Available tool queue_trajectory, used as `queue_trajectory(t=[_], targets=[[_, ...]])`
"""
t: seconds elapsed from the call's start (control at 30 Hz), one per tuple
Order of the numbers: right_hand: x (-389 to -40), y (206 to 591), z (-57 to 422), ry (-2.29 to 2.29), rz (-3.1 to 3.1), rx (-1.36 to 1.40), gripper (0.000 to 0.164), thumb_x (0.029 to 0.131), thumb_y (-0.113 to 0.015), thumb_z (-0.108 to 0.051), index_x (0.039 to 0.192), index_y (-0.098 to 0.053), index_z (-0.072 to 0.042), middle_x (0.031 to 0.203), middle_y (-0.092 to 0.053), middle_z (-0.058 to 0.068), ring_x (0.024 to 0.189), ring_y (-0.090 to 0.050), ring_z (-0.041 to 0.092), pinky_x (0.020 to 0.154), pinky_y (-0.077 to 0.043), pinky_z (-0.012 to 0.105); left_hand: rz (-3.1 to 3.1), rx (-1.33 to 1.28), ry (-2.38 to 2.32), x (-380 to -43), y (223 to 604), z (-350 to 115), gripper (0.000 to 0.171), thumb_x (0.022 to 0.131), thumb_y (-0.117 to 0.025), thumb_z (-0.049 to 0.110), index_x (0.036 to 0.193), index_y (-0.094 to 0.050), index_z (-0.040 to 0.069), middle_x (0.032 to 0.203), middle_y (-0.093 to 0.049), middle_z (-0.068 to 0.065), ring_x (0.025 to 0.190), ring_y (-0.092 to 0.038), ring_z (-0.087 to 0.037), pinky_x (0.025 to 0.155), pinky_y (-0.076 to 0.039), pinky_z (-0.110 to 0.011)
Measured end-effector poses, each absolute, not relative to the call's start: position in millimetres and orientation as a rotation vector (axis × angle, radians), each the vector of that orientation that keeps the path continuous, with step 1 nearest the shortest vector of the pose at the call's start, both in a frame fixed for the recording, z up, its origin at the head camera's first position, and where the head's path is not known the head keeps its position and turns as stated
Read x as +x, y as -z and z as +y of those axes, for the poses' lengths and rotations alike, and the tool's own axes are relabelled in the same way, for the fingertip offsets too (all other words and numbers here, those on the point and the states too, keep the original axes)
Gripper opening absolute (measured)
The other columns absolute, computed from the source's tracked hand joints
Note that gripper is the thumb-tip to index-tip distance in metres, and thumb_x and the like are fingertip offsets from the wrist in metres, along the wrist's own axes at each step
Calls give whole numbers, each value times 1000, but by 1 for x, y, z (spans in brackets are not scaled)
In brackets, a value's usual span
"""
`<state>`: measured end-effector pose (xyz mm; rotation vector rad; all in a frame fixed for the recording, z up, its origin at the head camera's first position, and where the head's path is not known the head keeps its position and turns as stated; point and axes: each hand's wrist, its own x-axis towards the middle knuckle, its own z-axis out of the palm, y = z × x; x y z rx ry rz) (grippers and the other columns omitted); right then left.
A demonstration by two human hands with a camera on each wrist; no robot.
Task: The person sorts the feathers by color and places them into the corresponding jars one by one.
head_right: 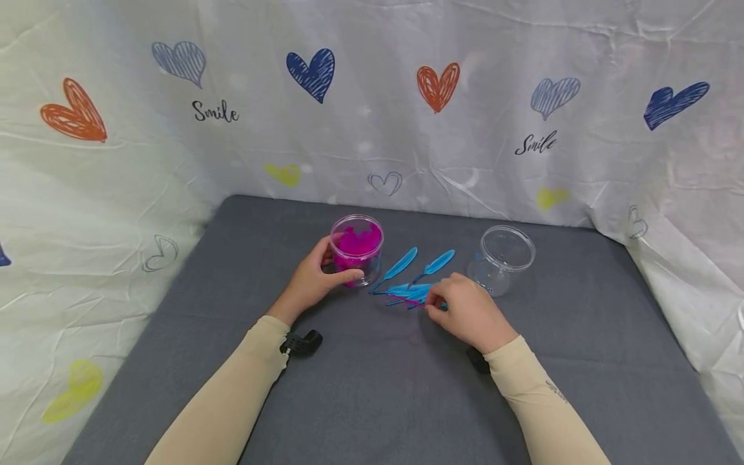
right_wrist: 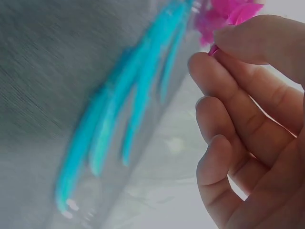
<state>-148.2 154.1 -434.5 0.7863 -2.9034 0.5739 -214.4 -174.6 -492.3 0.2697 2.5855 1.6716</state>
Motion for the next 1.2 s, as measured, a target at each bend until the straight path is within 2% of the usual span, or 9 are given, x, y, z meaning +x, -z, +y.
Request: queue_trajectory(t=[0.17,0.57,0.93,1.2], targets=[[-156,413,155,-588,-2887,755,7,93,-81,-14,90,-78,-20,85,-69,-6,85,-67,20,76,-57,35,2586,259,-1663,-215,495,-175,97,84,-89,58,162,-41,27,150,-58,1,141,-53,-28,115,-54,-53],[-177,373,134,-594,-2802,797,3,95,-80,-15,93,-79,-17,89,-72,-2,87,-67,19,76,-58,37,2574,265,-1689,-216,496,-179,97,83,-90,58,162,-42,28,149,-59,1,141,-54,-28,117,-53,-54],[-205,358,108,-507,-2836,858,6,99,-75,-16,94,-79,-17,93,-74,0,91,-65,20,82,-59,40,2564,263,-1694,-216,496,-179,97,84,-89,60,162,-42,27,152,-58,0,142,-53,-29,119,-50,-55],[-215,360,92,-479,-2791,915,4,98,-78,-15,94,-80,-14,92,-75,0,93,-63,21,80,-59,40,2564,252,-1691,-215,495,-177,97,84,-88,60,162,-42,26,151,-58,1,141,-54,-27,121,-49,-52]])
